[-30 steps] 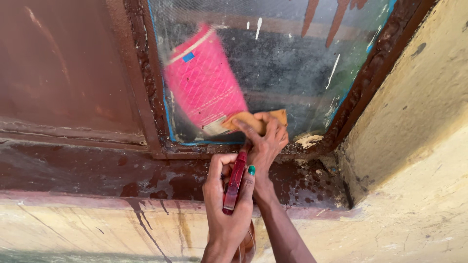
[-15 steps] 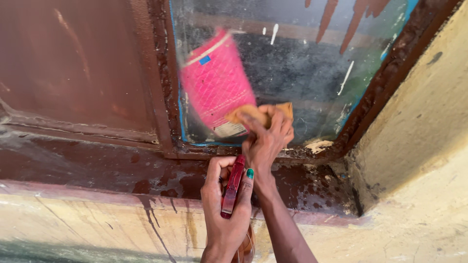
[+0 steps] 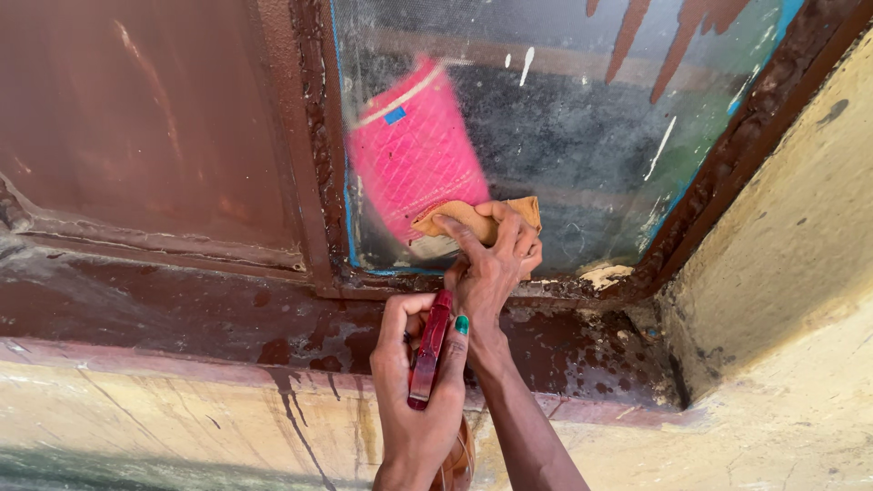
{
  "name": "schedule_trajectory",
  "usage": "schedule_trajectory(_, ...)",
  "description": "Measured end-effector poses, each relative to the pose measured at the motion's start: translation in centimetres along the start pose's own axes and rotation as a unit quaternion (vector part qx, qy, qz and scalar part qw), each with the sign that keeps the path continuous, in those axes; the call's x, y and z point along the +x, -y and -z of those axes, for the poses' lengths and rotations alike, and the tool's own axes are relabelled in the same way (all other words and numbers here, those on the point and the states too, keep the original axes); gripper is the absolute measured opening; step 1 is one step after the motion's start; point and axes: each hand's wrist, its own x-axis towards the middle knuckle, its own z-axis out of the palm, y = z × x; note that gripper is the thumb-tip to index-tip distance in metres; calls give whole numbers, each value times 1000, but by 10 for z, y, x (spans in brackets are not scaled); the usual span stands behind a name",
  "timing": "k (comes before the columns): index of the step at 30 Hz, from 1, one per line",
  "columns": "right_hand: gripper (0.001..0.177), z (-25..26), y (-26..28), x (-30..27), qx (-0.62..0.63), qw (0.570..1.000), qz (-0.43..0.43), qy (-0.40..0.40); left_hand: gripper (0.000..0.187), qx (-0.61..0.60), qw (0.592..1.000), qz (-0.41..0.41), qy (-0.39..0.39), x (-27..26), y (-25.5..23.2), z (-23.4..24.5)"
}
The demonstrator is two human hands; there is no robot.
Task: The person cleans a window pane by holding a spray bottle and wiping the glass surface with a cloth.
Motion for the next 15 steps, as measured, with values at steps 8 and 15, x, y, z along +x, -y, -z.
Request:
schedule_trajectory(8,37,2,13,-29,14,996,-7,87,23,-4,1000,-12,9,4,2,2)
schedule_trajectory(15,56,4,31,15,-4,999,2,55,22,1,1000,29,2,3,-3,13)
